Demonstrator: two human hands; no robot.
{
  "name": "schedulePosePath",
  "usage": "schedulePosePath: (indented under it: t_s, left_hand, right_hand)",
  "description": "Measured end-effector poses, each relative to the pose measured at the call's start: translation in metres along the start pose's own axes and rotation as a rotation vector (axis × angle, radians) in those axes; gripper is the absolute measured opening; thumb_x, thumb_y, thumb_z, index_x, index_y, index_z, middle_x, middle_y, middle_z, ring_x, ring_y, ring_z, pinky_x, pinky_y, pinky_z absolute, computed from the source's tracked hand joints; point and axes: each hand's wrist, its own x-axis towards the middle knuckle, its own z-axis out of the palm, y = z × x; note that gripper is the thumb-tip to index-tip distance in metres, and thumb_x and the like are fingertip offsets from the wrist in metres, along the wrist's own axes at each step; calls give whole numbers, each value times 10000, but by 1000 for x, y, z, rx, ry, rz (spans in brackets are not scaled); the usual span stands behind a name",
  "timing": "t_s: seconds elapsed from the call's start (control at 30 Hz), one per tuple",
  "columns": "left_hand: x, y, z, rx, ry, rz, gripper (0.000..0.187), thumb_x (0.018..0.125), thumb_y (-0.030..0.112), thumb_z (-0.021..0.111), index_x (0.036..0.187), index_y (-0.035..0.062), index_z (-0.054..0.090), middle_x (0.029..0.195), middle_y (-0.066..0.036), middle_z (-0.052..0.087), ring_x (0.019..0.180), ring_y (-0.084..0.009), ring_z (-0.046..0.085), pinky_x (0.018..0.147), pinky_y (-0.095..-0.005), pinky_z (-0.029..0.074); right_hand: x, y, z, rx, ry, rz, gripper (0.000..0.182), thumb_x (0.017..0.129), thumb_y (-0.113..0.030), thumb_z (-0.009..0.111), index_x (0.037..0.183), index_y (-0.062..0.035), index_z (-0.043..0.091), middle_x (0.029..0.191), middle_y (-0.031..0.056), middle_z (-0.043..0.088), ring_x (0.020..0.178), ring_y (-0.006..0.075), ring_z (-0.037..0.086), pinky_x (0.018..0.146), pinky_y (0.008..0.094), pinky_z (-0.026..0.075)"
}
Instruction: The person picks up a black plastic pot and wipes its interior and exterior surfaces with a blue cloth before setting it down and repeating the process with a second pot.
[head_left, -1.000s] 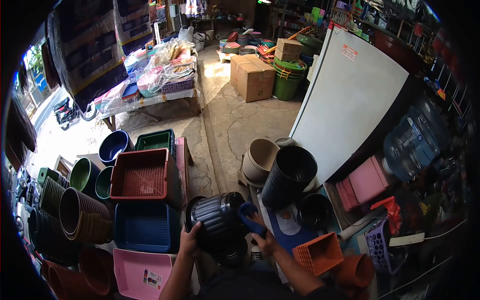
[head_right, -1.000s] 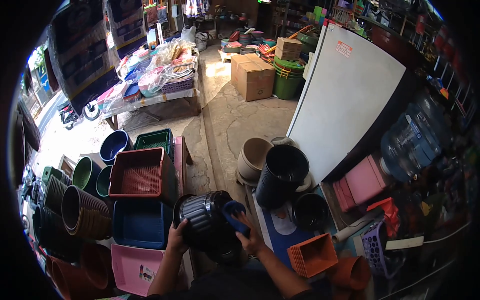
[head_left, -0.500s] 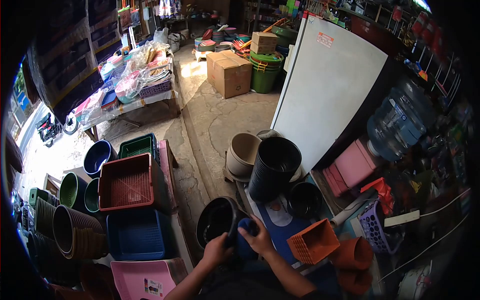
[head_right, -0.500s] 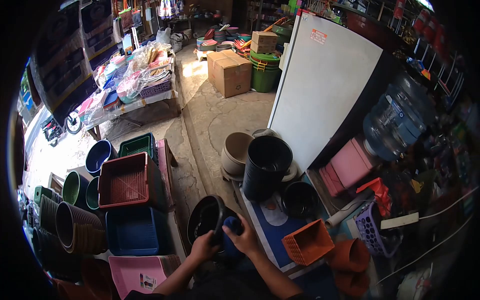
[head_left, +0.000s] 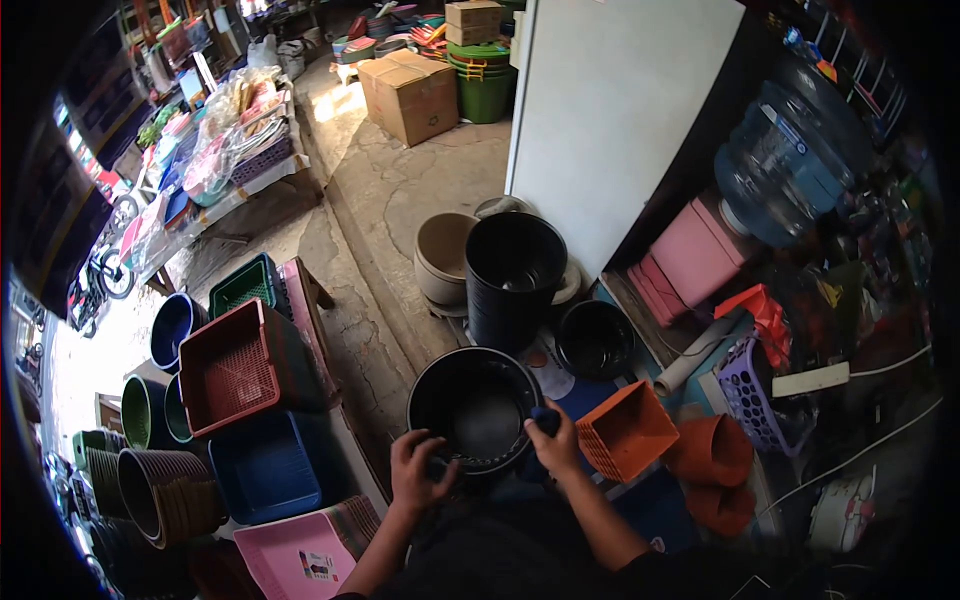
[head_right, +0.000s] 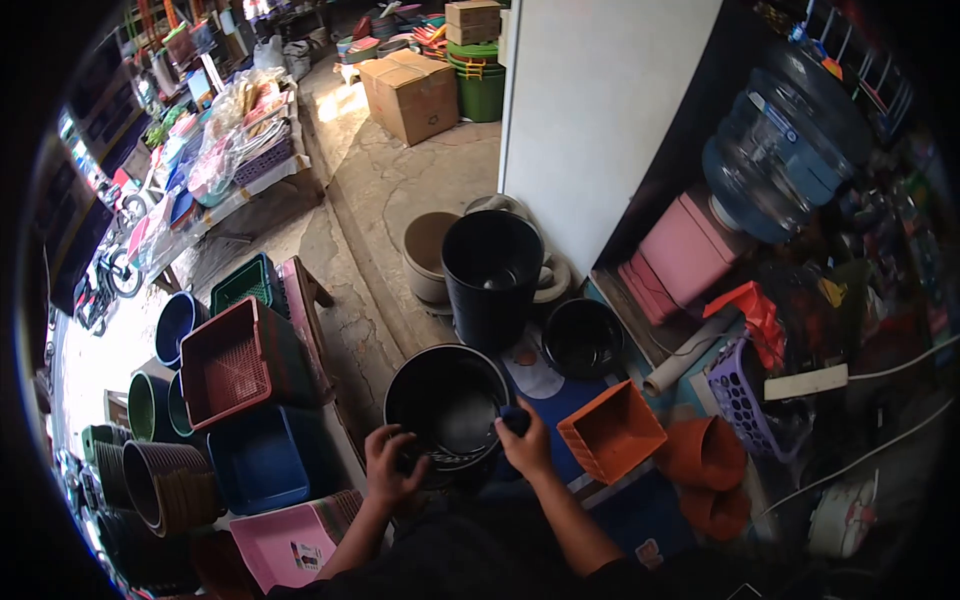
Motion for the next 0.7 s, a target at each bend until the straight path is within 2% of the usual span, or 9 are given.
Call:
schedulePosePath:
  t_s: [0.03,0.1,0.13,0.2,0.23,0.3,0.33,0.5,0.7]
  left_hand:
    - [3,-2,7,-5,-14,8,425,722,245,783,1065,54,621,1050,-157,575,1006,-342,576,867,-415,481]
    - [11,-11,28,-86,121,-262,510,778,242,766,1202,41,566,990,-143,604,953,-293,606,873,-397,479]
    - [16,-16,38,-92,106,-254,510,778,242,766,1202,41,566,990,-143,604,953,-293,606,873,-397,479]
    - [25,-20,57,-606,-227,-629,609,821,255,749,1319,24,484,905,-119,630,878,-225,630,843,-357,489]
    - [34,-11,63,-509,-270,-563,649,837,272,741,1361,18,454,849,-98,644,810,-168,634,791,-316,501]
    - [46,-11,89,-555,-341,-563,650,843,263,735,1366,8,445,856,-95,644,800,-166,634,765,-304,505]
    - [55,-7,99,-593,-393,-568,651,849,254,729,1370,-1,435,863,-92,643,790,-164,634,740,-292,508]
    - [110,27,155,-795,-504,-561,683,851,253,728,1371,-57,411,857,-77,640,763,-132,625,698,-258,496]
    - [196,40,238,-790,-580,-475,715,857,239,717,1407,-53,366,887,-81,640,753,-118,611,683,-249,495]
  right_hand:
    - [7,7,-13,35,0,-7,503,789,-165,721,1221,39,564,1043,114,663,981,179,621,881,301,465]
    - [18,-3,-41,142,-56,1,484,813,-144,696,1238,37,553,1083,83,640,1014,150,585,899,276,439]
    - [25,5,-52,141,-36,-22,465,827,-136,680,1240,34,553,1081,72,632,1001,137,578,890,276,442]
    - [40,3,-74,207,-61,-49,491,824,-172,699,1247,30,551,1089,77,634,1019,155,583,909,288,440]
    - [47,2,-86,202,-42,-43,491,824,-172,699,1247,30,551,1089,77,634,1019,155,583,909,288,440]
    - [59,1,-110,-26,78,-26,519,816,-237,726,1229,33,567,1125,125,644,1063,207,599,931,311,442]
    - [69,1,-124,-29,93,-16,519,816,-237,726,1229,33,567,1125,125,644,1063,207,599,931,311,442]
    - [126,-4,-185,-417,158,-58,521,789,-305,753,1172,18,612,1075,222,662,1039,302,643,913,348,474]
    - [173,17,-225,-440,275,-49,434,780,-288,755,1093,-7,648,994,188,683,960,295,665,851,358,490]
